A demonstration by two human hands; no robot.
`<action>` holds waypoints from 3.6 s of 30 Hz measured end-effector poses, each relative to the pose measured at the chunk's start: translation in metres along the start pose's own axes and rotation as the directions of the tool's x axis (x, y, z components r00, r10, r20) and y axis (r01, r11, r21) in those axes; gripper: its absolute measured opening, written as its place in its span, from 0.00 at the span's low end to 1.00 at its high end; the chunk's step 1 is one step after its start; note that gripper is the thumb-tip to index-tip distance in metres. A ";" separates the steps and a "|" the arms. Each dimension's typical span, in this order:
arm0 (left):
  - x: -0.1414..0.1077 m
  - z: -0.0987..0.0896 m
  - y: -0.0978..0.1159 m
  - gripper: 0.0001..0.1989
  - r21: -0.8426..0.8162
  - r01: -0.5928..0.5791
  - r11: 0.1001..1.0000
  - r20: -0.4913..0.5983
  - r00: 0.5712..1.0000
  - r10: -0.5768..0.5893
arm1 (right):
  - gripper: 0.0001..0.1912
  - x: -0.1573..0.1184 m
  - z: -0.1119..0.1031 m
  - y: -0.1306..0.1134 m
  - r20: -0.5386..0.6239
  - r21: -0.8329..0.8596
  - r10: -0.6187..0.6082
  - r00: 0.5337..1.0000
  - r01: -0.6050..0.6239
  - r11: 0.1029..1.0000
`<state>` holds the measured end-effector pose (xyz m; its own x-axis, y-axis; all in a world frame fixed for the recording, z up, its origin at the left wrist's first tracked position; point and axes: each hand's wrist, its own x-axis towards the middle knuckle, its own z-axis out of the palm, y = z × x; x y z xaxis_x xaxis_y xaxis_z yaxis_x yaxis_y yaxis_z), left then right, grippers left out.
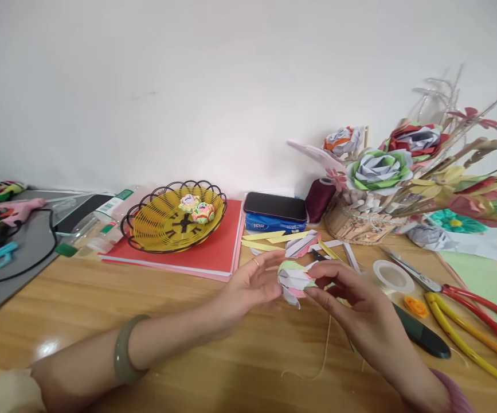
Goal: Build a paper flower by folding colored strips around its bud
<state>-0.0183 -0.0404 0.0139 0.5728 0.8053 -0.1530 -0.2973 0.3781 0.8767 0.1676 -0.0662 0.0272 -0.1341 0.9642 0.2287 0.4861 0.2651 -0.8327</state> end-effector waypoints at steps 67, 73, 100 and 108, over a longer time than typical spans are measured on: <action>0.006 -0.005 -0.003 0.29 0.033 0.073 0.997 0.083 0.994 -0.076 | 0.06 -0.004 0.009 0.000 0.014 -0.046 -0.098 0.995 0.098 0.994; 0.004 -0.006 0.001 0.33 0.018 0.166 0.986 0.178 0.970 -0.167 | 0.10 -0.010 0.004 0.014 0.074 -0.512 -0.536 0.841 0.493 0.703; 0.004 0.000 0.001 0.21 0.151 -0.171 0.974 0.017 0.985 0.170 | 0.12 -0.001 0.004 -0.011 0.142 0.207 0.276 0.951 -0.301 0.931; 0.002 0.004 0.002 0.20 0.197 -0.124 0.972 -0.090 0.985 0.144 | 0.14 -0.001 0.008 -0.002 0.168 0.314 0.312 0.935 -0.351 0.882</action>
<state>-0.0144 -0.0402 0.0170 0.4525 0.8893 -0.0655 -0.2099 0.1776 0.9615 0.1600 -0.0677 0.0242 -0.1182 0.9843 -0.1309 0.2045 -0.1048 -0.9732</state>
